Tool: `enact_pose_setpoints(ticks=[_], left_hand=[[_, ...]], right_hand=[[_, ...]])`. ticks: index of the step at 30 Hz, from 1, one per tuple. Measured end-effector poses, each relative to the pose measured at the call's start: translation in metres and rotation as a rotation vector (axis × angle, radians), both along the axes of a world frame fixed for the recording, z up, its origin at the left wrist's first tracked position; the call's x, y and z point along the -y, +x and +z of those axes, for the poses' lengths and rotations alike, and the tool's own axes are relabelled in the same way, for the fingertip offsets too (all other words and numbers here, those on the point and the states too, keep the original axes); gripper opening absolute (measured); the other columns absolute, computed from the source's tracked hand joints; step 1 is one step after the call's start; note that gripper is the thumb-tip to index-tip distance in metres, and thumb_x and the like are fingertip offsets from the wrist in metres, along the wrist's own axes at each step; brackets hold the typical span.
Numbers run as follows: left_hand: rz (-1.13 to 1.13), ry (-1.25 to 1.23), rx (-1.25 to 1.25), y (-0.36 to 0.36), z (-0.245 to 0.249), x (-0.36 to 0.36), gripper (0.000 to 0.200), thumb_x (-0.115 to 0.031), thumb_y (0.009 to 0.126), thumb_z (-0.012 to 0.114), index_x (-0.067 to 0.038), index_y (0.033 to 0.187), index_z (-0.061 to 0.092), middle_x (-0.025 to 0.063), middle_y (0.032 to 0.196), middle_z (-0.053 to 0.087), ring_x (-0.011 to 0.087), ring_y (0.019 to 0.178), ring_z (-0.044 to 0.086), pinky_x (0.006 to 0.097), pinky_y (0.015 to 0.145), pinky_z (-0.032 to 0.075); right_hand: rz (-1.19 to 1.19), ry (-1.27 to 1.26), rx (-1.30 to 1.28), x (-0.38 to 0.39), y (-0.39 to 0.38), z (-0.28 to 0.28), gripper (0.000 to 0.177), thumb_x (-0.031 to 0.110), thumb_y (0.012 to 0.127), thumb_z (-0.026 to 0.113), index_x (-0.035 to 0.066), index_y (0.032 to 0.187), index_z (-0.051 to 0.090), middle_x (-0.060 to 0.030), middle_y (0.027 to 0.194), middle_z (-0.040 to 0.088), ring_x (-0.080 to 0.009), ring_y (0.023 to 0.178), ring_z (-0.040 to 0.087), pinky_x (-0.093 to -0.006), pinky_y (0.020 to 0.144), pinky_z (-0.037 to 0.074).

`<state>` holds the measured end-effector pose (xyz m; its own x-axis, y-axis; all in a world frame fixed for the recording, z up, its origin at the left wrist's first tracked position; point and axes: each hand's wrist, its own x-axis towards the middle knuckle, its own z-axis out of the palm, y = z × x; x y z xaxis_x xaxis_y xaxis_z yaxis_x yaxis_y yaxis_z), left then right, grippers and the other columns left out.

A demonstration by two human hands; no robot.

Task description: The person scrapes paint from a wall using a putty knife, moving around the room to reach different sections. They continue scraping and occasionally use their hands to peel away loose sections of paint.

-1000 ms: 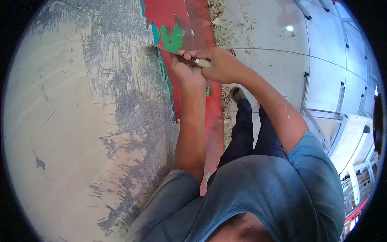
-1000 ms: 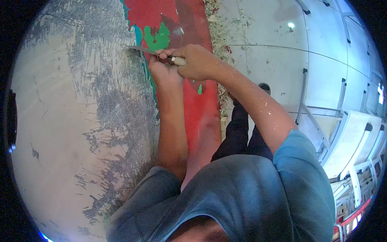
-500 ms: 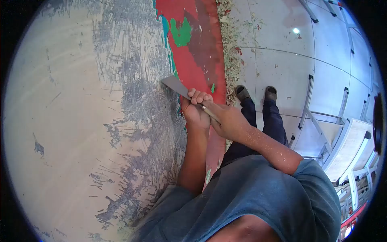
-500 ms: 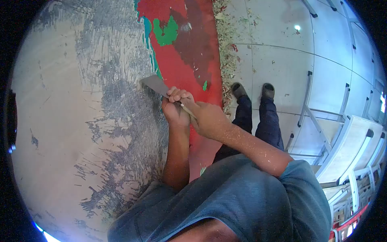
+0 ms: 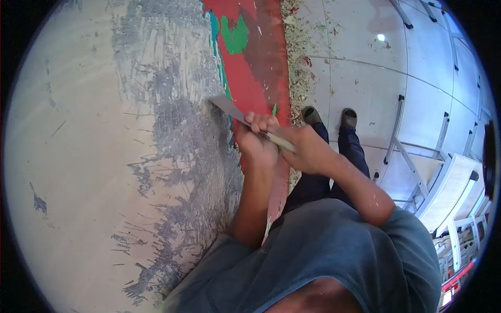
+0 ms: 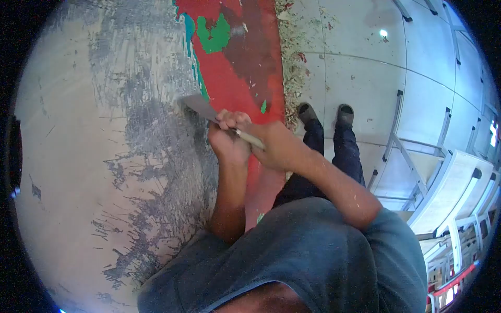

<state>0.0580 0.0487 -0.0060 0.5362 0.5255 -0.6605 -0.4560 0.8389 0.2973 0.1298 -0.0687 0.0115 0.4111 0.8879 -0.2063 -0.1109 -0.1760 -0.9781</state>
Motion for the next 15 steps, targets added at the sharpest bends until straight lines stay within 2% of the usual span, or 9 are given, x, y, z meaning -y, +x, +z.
enact_pose_setpoints(ticks=[2, 5, 8, 11, 14, 15], left_hand=[[0.003, 0.021, 0.023, 0.006, -0.002, -0.008, 0.015, -0.014, 0.079, 0.044, -0.009, 0.065, 0.048, -0.0016, 0.049, 0.04, 0.0136, 0.051, 0.041, 0.0302, 0.065, 0.038], [-0.008, 0.017, 0.031, 0.016, 0.0, 0.003, 0.015, -0.015, 0.079, 0.045, -0.008, 0.065, 0.048, -0.0006, 0.051, 0.041, 0.0143, 0.053, 0.04, 0.0309, 0.065, 0.037], [0.001, -0.004, 0.101, 0.014, 0.001, 0.001, 0.014, -0.014, 0.078, 0.045, -0.009, 0.065, 0.048, 0.0005, 0.052, 0.041, 0.0143, 0.054, 0.041, 0.0305, 0.064, 0.037], [0.02, 0.058, 0.001, 0.03, -0.001, 0.007, 0.013, -0.013, 0.077, 0.044, -0.009, 0.065, 0.047, -0.0009, 0.05, 0.039, 0.0141, 0.053, 0.04, 0.03, 0.063, 0.036], [-0.031, -0.057, 0.157, 0.01, 0.0, 0.001, 0.011, -0.012, 0.075, 0.044, -0.01, 0.064, 0.045, -0.0024, 0.049, 0.037, 0.0133, 0.053, 0.04, 0.0293, 0.063, 0.036], [-0.081, -0.027, 0.14, 0.004, -0.002, -0.005, 0.011, -0.012, 0.074, 0.043, -0.01, 0.064, 0.045, -0.0028, 0.049, 0.037, 0.013, 0.052, 0.04, 0.0292, 0.062, 0.036]], right_hand=[[0.039, -0.01, -0.013, -0.005, 0.011, -0.006, 0.035, 0.004, 0.07, 0.051, 0.007, 0.105, 0.055, -0.0224, 0.073, 0.056, -0.0389, 0.07, 0.057, -0.0418, 0.062, 0.046], [0.027, 0.057, 0.127, 0.003, 0.013, -0.023, 0.04, 0.004, 0.069, 0.052, 0.008, 0.108, 0.055, -0.0214, 0.072, 0.057, -0.0378, 0.069, 0.058, -0.0399, 0.061, 0.047], [0.048, -0.012, 0.083, 0.003, 0.018, -0.017, 0.039, 0.004, 0.068, 0.052, 0.008, 0.106, 0.056, -0.0202, 0.072, 0.057, -0.0371, 0.067, 0.058, -0.0405, 0.061, 0.047], [0.079, -0.092, 0.028, 0.004, 0.03, -0.021, 0.037, 0.003, 0.067, 0.052, 0.008, 0.104, 0.056, -0.0202, 0.072, 0.057, -0.0371, 0.067, 0.057, -0.0427, 0.062, 0.046], [-0.064, 0.008, 0.177, 0.004, -0.005, -0.02, 0.034, 0.004, 0.067, 0.053, 0.008, 0.101, 0.057, -0.0208, 0.072, 0.057, -0.037, 0.068, 0.058, -0.0436, 0.062, 0.046], [-0.1, -0.007, 0.125, 0.003, -0.016, -0.018, 0.033, 0.004, 0.068, 0.053, 0.008, 0.101, 0.057, -0.0214, 0.072, 0.057, -0.0369, 0.068, 0.058, -0.0429, 0.062, 0.046]])
